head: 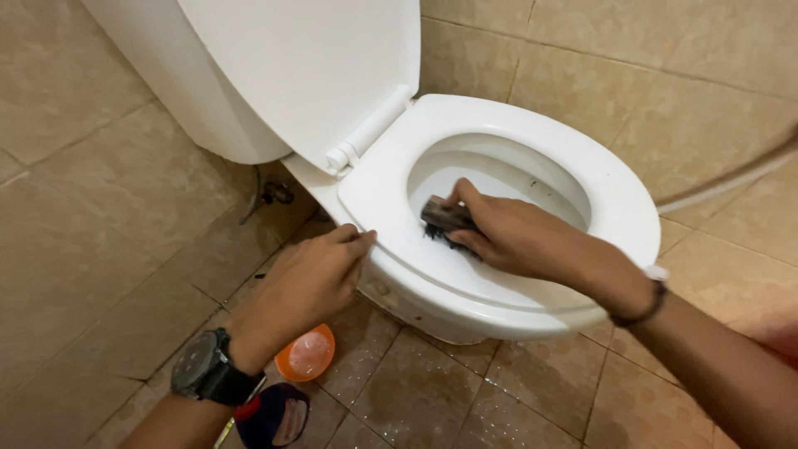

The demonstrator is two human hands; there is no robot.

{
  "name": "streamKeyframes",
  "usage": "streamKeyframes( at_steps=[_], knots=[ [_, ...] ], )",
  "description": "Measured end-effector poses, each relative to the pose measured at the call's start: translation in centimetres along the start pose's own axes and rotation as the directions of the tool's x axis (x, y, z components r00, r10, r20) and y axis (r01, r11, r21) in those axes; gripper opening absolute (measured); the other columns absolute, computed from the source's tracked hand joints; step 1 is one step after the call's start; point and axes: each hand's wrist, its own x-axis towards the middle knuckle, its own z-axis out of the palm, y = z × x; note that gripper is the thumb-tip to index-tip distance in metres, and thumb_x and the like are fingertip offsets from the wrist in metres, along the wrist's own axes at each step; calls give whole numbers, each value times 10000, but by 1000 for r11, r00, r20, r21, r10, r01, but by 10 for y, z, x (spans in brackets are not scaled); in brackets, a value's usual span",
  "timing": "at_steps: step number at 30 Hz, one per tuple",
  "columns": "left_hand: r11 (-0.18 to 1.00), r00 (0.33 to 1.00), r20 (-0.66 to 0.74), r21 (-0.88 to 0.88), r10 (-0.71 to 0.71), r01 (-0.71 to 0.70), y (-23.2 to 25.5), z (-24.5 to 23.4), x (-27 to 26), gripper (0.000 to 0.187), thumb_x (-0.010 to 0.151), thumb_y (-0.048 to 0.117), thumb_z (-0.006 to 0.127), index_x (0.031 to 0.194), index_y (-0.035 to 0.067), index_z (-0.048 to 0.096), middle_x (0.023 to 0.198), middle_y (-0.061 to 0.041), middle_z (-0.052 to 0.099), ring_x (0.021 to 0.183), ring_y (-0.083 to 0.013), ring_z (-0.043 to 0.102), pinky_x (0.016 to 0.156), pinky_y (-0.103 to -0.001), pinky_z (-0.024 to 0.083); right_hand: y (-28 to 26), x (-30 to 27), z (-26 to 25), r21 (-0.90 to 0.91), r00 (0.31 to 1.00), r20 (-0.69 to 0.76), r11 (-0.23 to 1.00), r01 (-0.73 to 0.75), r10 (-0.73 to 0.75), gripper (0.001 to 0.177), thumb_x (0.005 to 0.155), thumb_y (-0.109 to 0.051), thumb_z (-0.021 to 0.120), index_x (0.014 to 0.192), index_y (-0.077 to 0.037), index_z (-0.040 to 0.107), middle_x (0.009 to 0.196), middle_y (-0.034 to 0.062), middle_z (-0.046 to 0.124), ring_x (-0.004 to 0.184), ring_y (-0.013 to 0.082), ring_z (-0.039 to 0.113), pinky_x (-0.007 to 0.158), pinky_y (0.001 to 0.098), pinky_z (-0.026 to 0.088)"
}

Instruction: The person scrubs the white toilet seat and rim using a small black brush. They repeatedly dip the brush into an orange bowl containing cleaning solution and continue scrubbing the seat surface and the rim area around the bowl.

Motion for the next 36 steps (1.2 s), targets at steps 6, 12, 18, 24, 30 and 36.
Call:
streamKeyframes(
  at_steps=[6, 12, 18, 24, 30, 36],
  knots=[
    [1000, 1000, -18, 5, 13, -13, 0, 0, 2, 358, 976, 156, 509, 1298, 77, 645, 1095, -113, 685, 850, -291, 703, 750, -436, 560, 8, 7, 25, 110, 943, -246, 960, 256, -224, 391, 998, -220, 569, 1306, -31, 418, 1132, 246, 704, 971, 371, 716, 784, 457, 574],
    [998, 996, -69, 26, 65, -63, -5, 3, 10, 316, 936, 105, 537, 1207, 58, 695, 1027, -143, 697, 808, -324, 700, 727, -450, 558, 0, 1, 22, 150, 976, -204, 983, 105, -73, 438, 986, -256, 557, 1372, -92, 432, 1162, 174, 696, 1001, 324, 701, 828, 460, 545],
    [991, 997, -58, 125, 59, -51, 0, 4, 17, 184, 867, 44, 576, 983, 14, 716, 914, -165, 702, 784, -350, 692, 725, -466, 547, -9, -1, 18, 167, 932, -260, 939, 302, -254, 379, 997, -233, 560, 1336, -69, 513, 1286, 127, 613, 1021, 281, 705, 858, 418, 561],
    [993, 1000, -22, 120, 17, -15, 3, 4, 20, 156, 891, 78, 574, 960, 13, 698, 889, -159, 696, 743, -335, 702, 702, -458, 561, -18, -19, 11, 114, 985, -95, 981, 156, -146, 380, 958, -259, 586, 1302, -105, 538, 1222, 101, 640, 872, 256, 730, 748, 396, 584],
    [998, 997, -58, 55, 48, -44, 7, 0, 12, 186, 933, 151, 577, 946, 12, 699, 930, -161, 682, 788, -349, 680, 721, -474, 538, 4, -39, -1, 24, 999, 5, 999, -34, 33, 390, 937, -372, 646, 1251, -153, 574, 1031, 94, 709, 774, 262, 736, 726, 385, 586],
    [997, 997, 61, 70, -36, 32, 12, -2, 12, 229, 970, 228, 558, 991, 40, 686, 968, -124, 671, 806, -307, 696, 737, -446, 558, 22, -20, 16, 34, 940, -281, 978, 208, -190, 310, 955, -258, 644, 1167, -40, 582, 1076, 165, 682, 833, 313, 710, 727, 419, 573]
  ],
)
